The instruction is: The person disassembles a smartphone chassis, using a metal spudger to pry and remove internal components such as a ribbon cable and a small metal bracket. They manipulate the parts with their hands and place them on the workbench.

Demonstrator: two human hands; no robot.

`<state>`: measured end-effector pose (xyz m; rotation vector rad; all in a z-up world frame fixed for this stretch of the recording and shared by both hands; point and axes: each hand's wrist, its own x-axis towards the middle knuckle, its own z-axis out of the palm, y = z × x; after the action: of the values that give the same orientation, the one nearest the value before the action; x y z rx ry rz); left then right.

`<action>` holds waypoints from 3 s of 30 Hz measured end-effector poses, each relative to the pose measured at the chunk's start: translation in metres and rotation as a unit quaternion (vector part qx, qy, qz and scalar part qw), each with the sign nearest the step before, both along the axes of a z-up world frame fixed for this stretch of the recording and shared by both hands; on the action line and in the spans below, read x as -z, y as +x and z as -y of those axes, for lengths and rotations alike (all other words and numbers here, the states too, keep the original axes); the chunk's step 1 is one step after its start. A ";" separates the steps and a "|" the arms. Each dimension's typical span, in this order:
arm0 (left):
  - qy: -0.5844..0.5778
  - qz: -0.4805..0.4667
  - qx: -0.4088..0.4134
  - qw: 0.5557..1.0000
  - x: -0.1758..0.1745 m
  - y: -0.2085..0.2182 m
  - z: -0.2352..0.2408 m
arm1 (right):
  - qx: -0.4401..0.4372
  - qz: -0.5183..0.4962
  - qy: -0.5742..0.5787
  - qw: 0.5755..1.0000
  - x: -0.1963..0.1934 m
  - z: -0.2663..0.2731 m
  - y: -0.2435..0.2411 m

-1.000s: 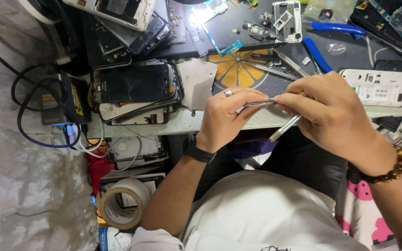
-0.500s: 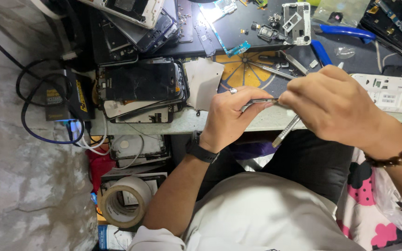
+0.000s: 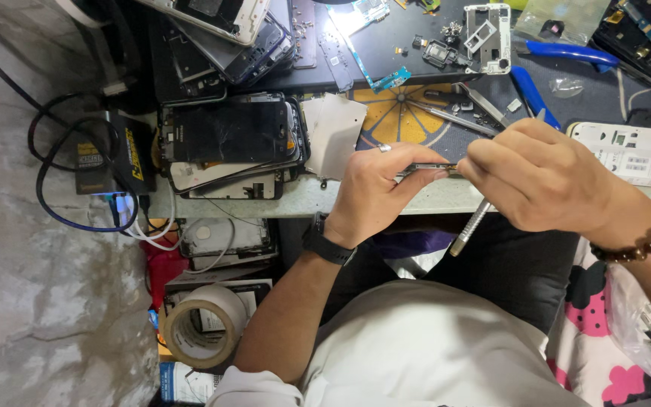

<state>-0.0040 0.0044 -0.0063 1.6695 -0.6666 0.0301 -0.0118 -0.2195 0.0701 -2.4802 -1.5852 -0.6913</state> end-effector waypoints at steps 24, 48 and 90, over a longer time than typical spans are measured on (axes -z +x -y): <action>-0.006 -0.021 0.002 1.000 -0.001 0.001 0.001 | 0.301 -0.137 0.239 0.913 -0.011 0.027 -0.038; 0.243 0.150 -0.199 0.938 -0.027 0.012 0.003 | 0.284 -0.461 0.665 0.514 0.060 -0.011 -0.040; -0.159 -0.318 -0.017 0.934 -0.007 -0.012 0.015 | 0.297 -0.516 0.443 0.671 0.020 0.016 -0.028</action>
<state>-0.0164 -0.0110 0.0004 1.2686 -0.1268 -0.3492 -0.0400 -0.2357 0.0504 -1.8427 0.0546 0.0471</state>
